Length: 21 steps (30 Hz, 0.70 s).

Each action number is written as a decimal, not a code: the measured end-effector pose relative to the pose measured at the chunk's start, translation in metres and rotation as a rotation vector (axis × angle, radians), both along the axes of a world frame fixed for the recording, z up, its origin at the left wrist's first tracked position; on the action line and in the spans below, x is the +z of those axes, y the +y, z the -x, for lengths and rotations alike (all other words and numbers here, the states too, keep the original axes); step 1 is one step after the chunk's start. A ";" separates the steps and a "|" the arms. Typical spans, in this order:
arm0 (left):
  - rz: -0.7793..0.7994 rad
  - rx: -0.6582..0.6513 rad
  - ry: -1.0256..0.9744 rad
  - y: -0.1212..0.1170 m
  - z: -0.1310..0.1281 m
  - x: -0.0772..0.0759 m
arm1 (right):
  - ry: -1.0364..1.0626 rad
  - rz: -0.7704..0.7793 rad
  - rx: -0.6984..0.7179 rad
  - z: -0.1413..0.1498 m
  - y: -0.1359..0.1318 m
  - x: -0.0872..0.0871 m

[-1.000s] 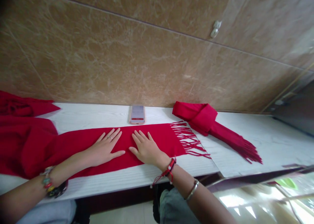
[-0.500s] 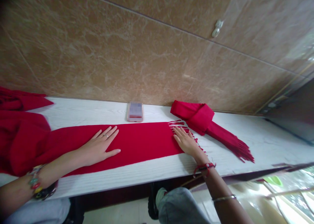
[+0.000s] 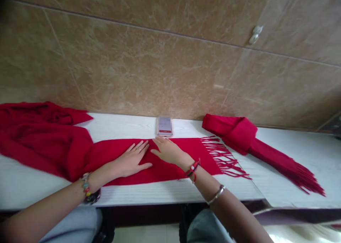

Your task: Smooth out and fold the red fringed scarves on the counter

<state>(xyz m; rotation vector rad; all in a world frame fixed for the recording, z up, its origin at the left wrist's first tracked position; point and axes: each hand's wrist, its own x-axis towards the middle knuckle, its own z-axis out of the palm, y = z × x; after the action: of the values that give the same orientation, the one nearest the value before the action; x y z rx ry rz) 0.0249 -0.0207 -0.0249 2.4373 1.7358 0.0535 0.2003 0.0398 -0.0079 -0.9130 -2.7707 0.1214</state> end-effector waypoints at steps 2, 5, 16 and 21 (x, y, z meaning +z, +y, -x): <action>0.025 0.013 -0.005 0.002 0.012 0.002 | 0.002 0.006 0.041 0.010 0.002 -0.012; 0.019 0.087 0.027 0.004 0.042 0.005 | 0.021 -0.014 0.068 0.010 0.005 -0.027; -0.157 0.232 0.161 -0.007 0.209 0.058 | 0.020 -0.083 0.061 0.013 0.013 -0.035; -0.063 0.071 0.121 -0.004 0.248 0.062 | 0.099 -0.072 0.182 0.065 0.001 -0.015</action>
<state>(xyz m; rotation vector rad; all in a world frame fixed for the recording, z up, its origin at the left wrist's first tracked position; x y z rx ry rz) -0.2230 -0.0247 0.0370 2.4702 1.8983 -0.0322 0.1351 0.0405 -0.0226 -0.6185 -2.7411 0.0930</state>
